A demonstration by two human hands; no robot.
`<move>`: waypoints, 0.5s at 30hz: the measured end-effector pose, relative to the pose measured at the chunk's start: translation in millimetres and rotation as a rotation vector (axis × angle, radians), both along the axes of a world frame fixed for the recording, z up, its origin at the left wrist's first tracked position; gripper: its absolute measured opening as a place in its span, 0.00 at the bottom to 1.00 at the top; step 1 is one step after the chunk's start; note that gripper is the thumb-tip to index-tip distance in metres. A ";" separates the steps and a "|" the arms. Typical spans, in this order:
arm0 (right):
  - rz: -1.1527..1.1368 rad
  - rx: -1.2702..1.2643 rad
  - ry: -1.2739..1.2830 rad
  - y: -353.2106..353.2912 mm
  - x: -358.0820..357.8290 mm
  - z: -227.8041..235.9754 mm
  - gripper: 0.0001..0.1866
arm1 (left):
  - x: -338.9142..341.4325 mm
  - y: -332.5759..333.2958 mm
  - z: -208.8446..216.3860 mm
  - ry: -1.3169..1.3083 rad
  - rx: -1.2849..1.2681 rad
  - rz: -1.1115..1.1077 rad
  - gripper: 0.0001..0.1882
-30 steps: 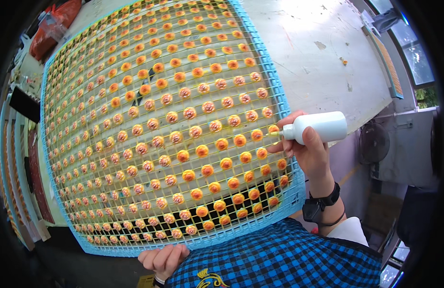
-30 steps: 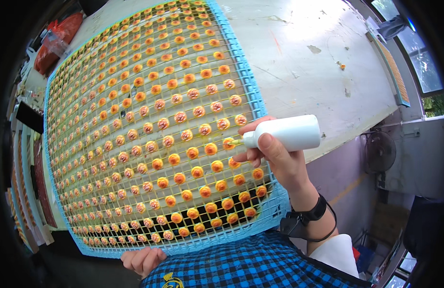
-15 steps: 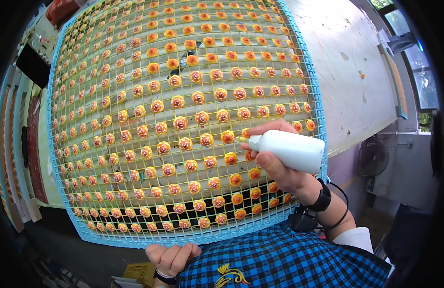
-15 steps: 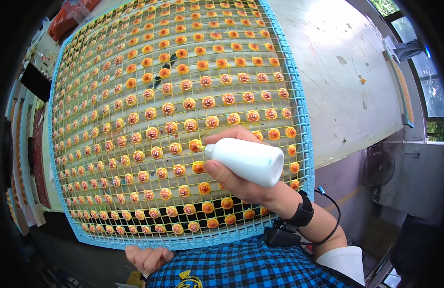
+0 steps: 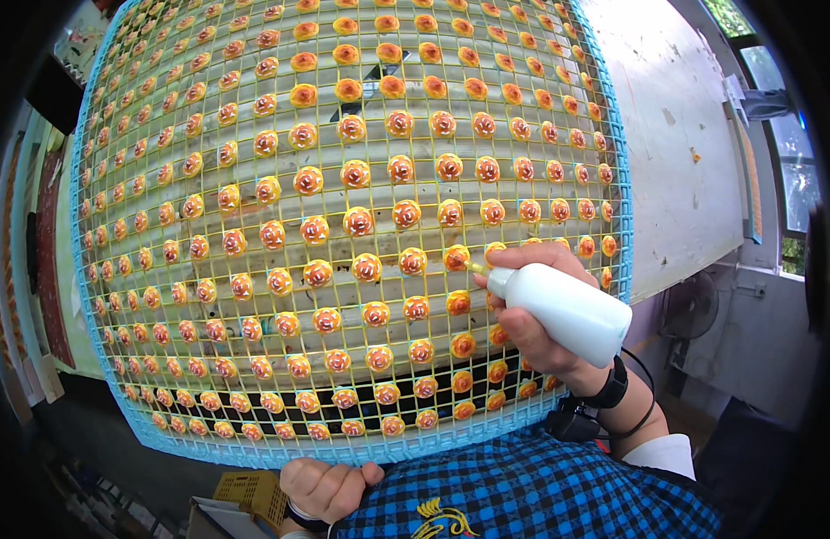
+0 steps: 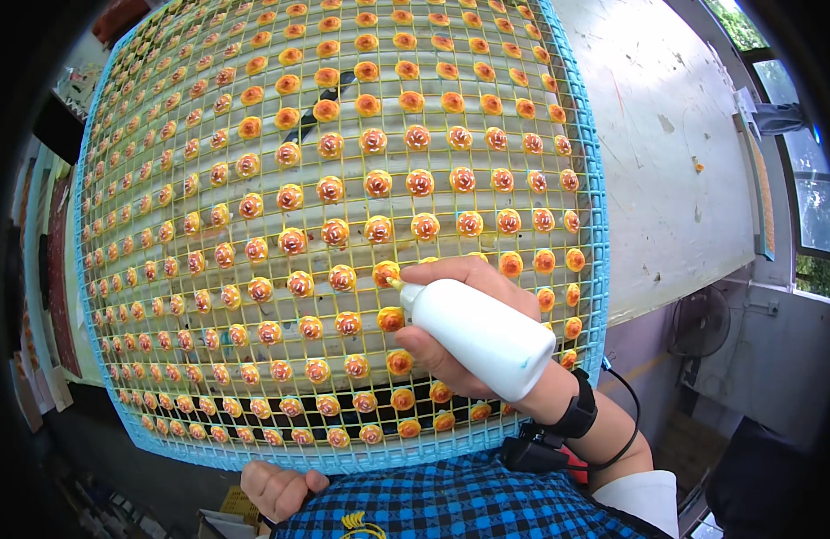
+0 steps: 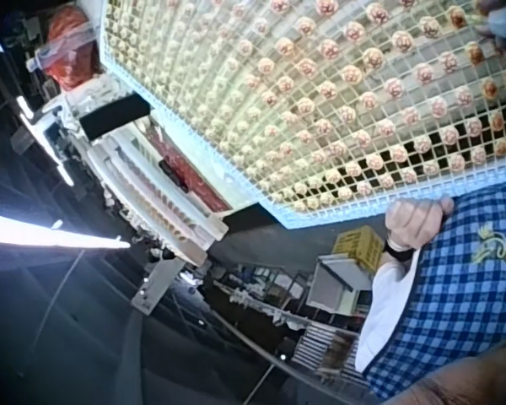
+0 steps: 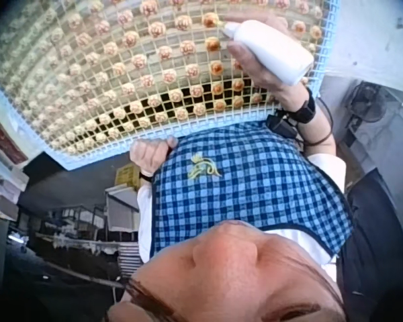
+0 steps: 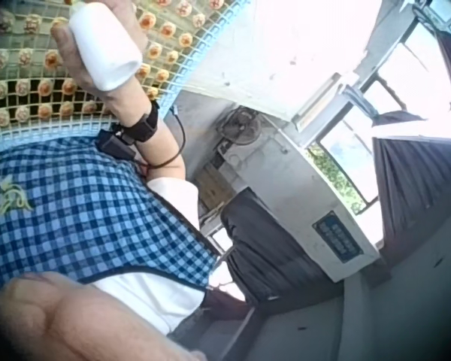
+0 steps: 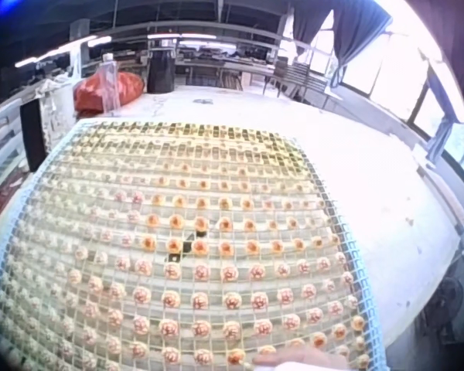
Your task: The recorder uses a squeeze bottle to precisely apply drops of a white liquid onto small, colorful plastic components arranged on a grid rack.
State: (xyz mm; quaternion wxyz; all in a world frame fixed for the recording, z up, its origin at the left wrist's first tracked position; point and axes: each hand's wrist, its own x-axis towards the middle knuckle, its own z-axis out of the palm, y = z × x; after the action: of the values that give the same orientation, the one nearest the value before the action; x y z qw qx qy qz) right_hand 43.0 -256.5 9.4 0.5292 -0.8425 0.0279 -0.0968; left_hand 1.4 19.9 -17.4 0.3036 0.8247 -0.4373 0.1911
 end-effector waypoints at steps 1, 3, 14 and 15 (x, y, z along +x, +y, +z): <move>-0.001 0.001 0.020 0.5 0.2 2.1 0.17 | 0.1 -0.5 -0.1 0.007 0.003 0.000 0.07; -0.003 -0.002 0.051 0.4 0.8 4.3 0.17 | -0.1 -1.2 0.3 0.020 0.008 0.000 0.07; -0.002 -0.045 0.084 -0.5 2.7 9.0 0.19 | -0.7 -2.2 3.6 0.042 0.037 0.011 0.07; -0.005 -0.030 0.092 -0.4 2.5 9.4 0.19 | -0.7 -2.3 4.2 0.050 0.043 0.009 0.07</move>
State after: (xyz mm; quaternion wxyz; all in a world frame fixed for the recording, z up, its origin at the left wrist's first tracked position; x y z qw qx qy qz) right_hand 45.6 -257.0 18.8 0.5144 -0.8538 0.0527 -0.0598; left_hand 0.7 17.6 -13.1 0.2957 0.8375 -0.4299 0.1623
